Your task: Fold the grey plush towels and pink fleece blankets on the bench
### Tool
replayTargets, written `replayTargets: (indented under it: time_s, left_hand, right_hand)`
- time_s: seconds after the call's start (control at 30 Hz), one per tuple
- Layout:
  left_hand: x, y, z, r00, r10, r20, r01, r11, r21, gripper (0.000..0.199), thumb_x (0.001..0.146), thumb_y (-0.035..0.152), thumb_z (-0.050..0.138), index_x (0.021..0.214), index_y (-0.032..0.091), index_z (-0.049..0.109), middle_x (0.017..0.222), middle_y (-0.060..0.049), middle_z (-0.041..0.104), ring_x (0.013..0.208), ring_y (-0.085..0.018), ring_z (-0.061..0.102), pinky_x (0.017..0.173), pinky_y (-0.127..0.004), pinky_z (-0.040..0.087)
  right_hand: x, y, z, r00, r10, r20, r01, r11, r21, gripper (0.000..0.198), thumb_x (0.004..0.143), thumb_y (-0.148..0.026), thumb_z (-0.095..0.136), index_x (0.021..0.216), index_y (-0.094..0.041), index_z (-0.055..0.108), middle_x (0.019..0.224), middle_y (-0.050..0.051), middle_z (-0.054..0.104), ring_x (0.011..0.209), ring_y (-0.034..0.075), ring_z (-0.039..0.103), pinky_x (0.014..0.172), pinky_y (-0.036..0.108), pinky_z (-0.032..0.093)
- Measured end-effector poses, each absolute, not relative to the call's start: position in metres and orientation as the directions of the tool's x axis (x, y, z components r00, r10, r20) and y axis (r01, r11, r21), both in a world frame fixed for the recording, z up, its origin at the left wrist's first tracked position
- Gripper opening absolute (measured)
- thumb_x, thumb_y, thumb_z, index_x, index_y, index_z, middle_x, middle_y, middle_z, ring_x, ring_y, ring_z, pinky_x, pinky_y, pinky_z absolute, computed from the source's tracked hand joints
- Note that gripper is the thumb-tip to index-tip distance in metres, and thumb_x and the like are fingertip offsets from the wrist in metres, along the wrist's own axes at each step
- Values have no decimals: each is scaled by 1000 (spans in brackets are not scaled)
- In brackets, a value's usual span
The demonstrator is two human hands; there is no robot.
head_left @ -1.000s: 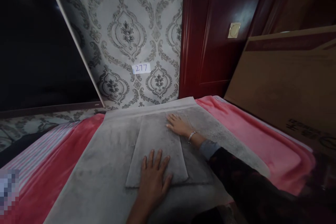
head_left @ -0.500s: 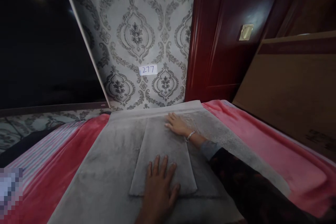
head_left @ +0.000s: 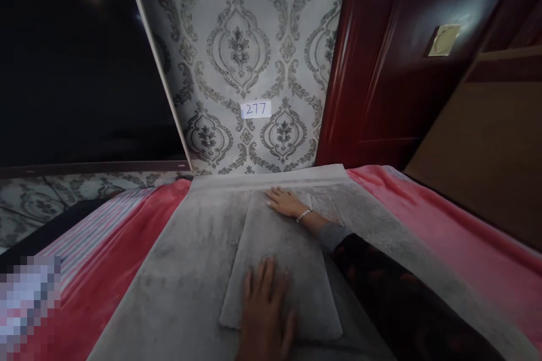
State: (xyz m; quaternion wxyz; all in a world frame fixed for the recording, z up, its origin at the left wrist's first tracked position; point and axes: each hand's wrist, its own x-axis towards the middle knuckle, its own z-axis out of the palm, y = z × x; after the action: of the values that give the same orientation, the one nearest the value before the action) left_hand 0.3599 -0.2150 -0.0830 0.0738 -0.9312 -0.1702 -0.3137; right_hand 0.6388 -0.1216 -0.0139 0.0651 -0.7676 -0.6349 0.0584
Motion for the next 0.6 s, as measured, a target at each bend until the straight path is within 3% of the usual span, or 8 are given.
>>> replayTargets:
  time_s: [0.1,0.2,0.43,0.6]
  left_hand:
    - [361,-218,-85,613,457,644,539,-839,83,53,83,21,59,136,26,61,159,-13,38,151,-38,22,114,-66,25]
    - [365,-221,-90,584,571,576,611,-777,150,55,82,26,63,137,27,60,156,-13,42,149,-42,24,113,-68,26]
    - [368,-220,-96,597,611,520,625,-760,175,55,84,35,63,139,30,59,154,-11,46,146,-43,28,114,-68,24]
    - [368,-219,-91,590,627,509,634,-750,188,52,86,34,61,137,30,61,152,-11,49,145,-43,31,114,-67,24]
  right_hand:
    - [622,-116,-15,36,999,33,983,-30,-179,64,102,-57,32,158,-29,28,167,7,14,154,30,10,120,60,16]
    - [609,-110,-24,-78,997,-9,982,75,-174,65,100,-62,34,157,-29,33,166,7,18,153,30,13,120,58,15]
    - [614,-86,-30,11,1000,-13,985,-13,-174,64,102,-58,30,158,-25,30,165,8,24,151,29,23,119,52,23]
    - [616,-85,-20,99,995,6,978,-96,-185,62,103,-51,29,159,-25,27,165,7,24,151,25,22,120,48,23]
